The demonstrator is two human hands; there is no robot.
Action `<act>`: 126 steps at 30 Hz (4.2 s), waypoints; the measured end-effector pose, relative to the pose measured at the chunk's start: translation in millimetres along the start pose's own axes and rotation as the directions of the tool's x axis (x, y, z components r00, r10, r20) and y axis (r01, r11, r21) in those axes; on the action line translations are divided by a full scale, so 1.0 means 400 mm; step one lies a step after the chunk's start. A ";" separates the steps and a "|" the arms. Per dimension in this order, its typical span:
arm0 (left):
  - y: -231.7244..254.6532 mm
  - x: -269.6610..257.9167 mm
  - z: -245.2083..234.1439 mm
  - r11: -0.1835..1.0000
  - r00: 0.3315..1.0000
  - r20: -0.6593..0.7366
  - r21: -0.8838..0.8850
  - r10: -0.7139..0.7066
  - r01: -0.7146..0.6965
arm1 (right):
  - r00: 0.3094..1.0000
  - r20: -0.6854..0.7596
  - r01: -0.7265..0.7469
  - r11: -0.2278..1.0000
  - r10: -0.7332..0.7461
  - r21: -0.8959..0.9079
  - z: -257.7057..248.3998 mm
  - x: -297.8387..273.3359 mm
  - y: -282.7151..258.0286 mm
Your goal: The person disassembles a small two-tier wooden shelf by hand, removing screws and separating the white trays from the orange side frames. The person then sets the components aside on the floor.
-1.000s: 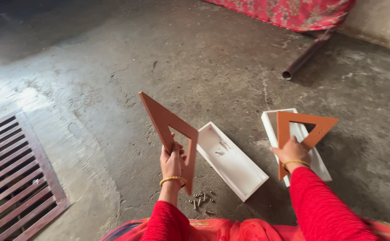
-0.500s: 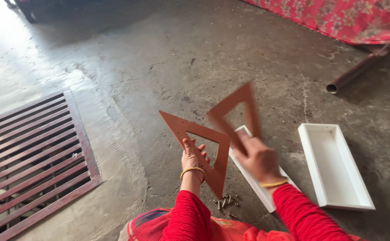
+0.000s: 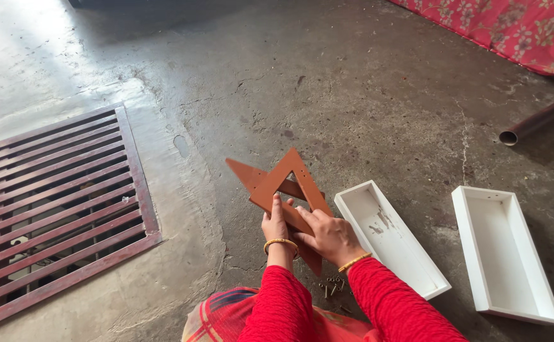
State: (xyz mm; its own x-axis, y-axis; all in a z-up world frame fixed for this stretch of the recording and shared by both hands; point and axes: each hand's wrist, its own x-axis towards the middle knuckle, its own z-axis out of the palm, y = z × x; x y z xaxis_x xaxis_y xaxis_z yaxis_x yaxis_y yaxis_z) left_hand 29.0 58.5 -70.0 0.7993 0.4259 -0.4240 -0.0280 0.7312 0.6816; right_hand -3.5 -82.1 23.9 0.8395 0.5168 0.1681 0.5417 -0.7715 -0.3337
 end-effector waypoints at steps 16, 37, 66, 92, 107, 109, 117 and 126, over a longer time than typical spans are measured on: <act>-0.116 0.159 -0.076 0.968 0.911 -0.410 0.238 0.031 0.074 | 0.857 0.057 -0.484 0.838 0.512 -0.252 -0.070 -0.251 0.198; -0.053 -0.151 0.101 0.331 0.819 0.089 0.886 0.566 -0.325 | 0.540 -0.256 -0.841 0.509 0.802 -0.181 -0.247 -0.420 0.449; -0.277 -0.295 0.063 0.810 0.803 0.103 0.076 -0.587 0.582 | 0.672 0.402 -0.265 -0.306 0.622 0.915 -0.061 -0.272 0.025; -0.093 -0.164 0.044 0.162 0.985 0.069 0.982 0.155 -0.094 | 0.655 0.230 -0.680 0.429 0.720 0.595 0.150 -0.275 0.226; -0.085 -0.120 0.015 0.628 0.864 -0.422 0.759 0.273 0.172 | 0.693 0.421 -0.712 0.464 0.585 0.527 0.236 -0.037 0.216; -0.093 -0.126 0.026 0.567 0.851 -0.375 0.815 0.367 0.115 | 0.776 0.349 -0.556 0.309 0.525 0.771 0.214 -0.040 0.191; -0.155 -0.199 0.143 0.727 0.925 0.365 0.606 0.108 -0.324 | 0.700 -0.447 -0.275 0.787 0.558 0.552 0.015 -0.170 0.149; -0.154 -0.315 0.208 0.595 0.736 0.662 0.651 -0.140 -0.472 | 0.636 -0.610 -0.296 0.879 0.473 0.374 0.027 -0.326 0.153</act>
State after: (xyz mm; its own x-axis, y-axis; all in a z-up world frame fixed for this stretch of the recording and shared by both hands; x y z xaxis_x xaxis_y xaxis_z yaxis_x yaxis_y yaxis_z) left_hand -20.0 -84.4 -8.8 0.9898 -0.1416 -0.0130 -0.0032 -0.1130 0.9936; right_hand -80.2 -192.5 -28.2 0.8163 -0.2628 0.5144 0.2118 -0.6923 -0.6898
